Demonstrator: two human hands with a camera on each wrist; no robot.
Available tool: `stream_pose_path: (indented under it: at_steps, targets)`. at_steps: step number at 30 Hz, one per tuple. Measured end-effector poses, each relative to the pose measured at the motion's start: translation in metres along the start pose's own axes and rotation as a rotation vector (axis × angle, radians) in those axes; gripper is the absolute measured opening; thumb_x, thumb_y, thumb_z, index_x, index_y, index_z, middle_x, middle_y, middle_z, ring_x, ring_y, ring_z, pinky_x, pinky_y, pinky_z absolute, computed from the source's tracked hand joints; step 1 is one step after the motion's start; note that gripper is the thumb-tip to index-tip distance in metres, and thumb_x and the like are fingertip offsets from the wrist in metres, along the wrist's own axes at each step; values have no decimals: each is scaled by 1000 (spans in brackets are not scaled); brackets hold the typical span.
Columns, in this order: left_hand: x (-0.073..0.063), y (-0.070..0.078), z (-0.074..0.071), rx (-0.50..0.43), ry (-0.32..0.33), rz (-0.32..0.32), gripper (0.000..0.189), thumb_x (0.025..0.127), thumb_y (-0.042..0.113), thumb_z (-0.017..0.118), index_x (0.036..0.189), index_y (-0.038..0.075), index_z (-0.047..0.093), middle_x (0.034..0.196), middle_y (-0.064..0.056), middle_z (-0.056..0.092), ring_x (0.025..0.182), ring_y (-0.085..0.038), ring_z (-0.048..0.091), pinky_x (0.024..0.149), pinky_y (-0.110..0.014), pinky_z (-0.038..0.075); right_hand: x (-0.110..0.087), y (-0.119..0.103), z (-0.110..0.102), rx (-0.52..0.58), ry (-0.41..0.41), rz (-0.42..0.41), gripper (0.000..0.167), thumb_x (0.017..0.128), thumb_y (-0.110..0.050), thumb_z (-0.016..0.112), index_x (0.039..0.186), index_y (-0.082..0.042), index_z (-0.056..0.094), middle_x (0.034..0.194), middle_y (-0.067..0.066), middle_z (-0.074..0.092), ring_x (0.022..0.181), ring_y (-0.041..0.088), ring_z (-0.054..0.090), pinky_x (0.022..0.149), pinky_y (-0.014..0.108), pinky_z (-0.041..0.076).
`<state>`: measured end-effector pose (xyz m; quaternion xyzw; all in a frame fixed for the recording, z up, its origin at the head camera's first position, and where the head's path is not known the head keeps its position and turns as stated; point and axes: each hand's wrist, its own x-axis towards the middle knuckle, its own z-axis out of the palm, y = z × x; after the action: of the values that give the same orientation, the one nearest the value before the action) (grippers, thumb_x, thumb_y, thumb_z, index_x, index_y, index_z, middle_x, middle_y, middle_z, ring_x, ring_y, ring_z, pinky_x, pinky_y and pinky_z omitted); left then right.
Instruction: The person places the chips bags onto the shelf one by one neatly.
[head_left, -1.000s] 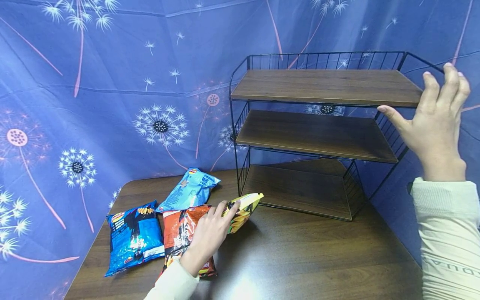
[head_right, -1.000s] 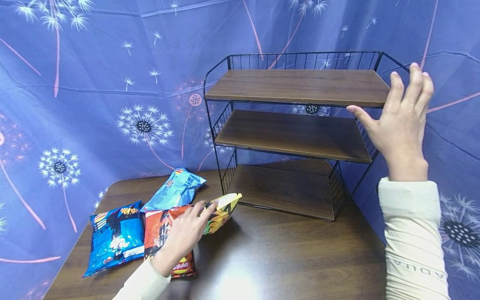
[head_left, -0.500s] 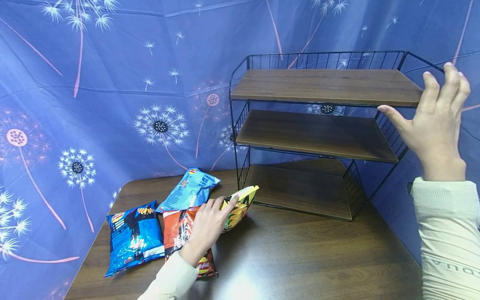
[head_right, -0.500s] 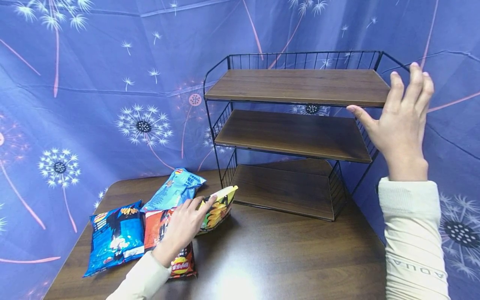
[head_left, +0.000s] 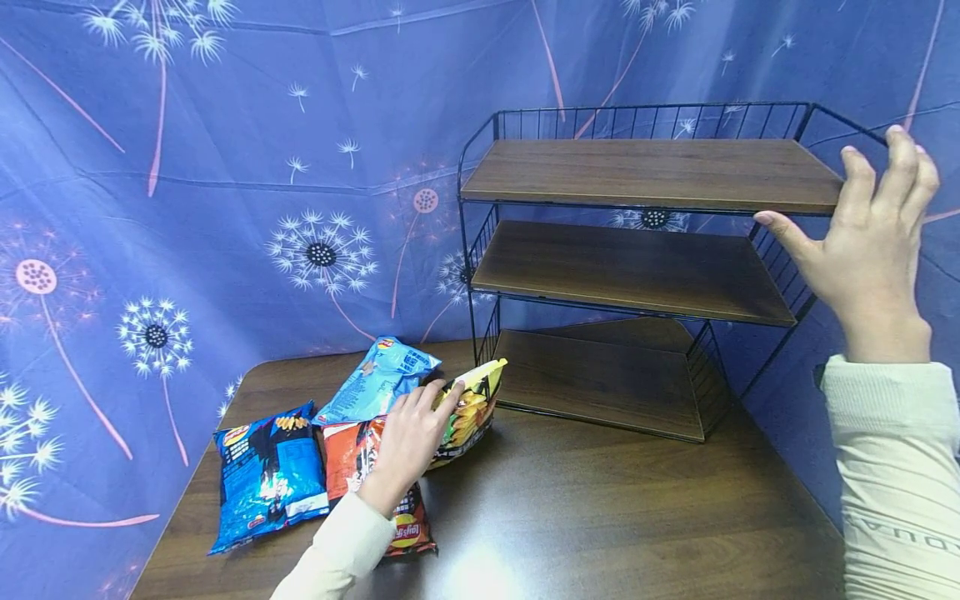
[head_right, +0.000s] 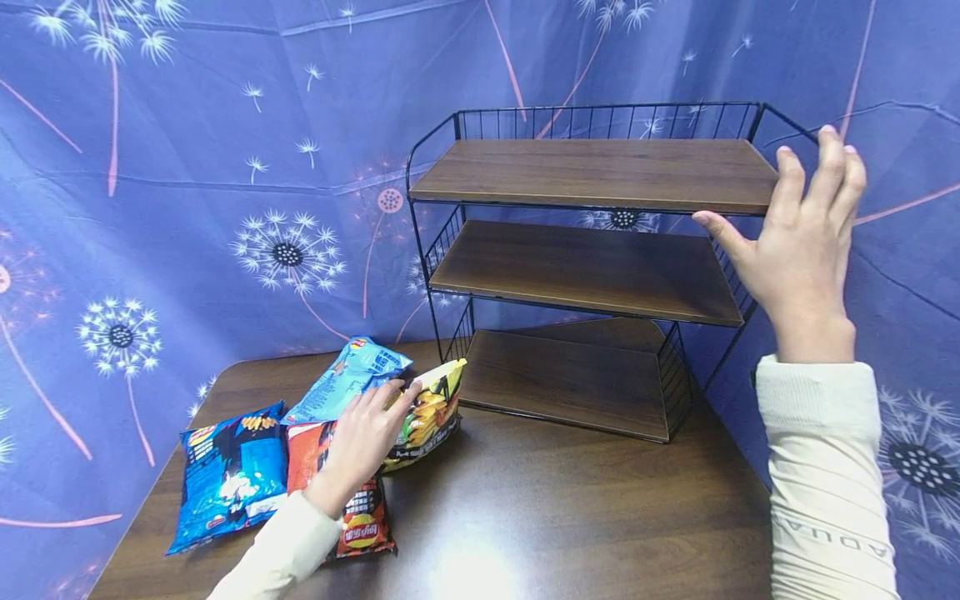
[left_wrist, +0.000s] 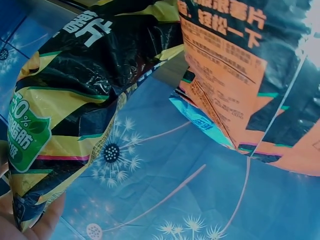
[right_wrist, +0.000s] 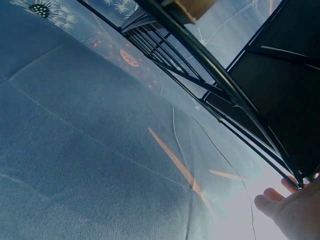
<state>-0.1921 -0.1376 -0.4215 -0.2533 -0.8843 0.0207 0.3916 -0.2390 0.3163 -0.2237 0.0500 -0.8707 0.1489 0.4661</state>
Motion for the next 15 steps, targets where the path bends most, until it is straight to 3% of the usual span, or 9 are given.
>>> stream_pose_path:
  at_steps: [3,6,10,15]
  targets:
    - [0,-2,1,19,-19,-19,40,82,27,64,121,19,59,107,-8,62,81,-24,61,64,-37,50,0,2,0,-11,-25,8,107,70,-82,37,136,2,29,151,13,9,138,32,4,112,49,7]
    - [-2,-5,3,57,-59,-43,51,81,45,62,125,19,56,112,-8,59,84,-26,61,67,-39,49,0,3,0,-9,-28,6,107,70,-82,37,136,2,28,151,13,8,138,32,3,112,50,7]
    - [-4,-10,4,86,-126,-44,77,69,61,65,131,19,49,120,-9,55,87,-29,60,66,-42,49,0,2,0,-1,-18,5,108,70,-82,37,135,3,29,150,13,10,137,32,4,112,50,7]
    - [-5,-15,4,118,-194,-37,97,57,63,73,137,19,41,125,-9,53,86,-29,60,62,-40,49,0,2,0,-7,-19,7,108,70,-83,37,135,3,30,150,13,10,137,32,4,112,49,7]
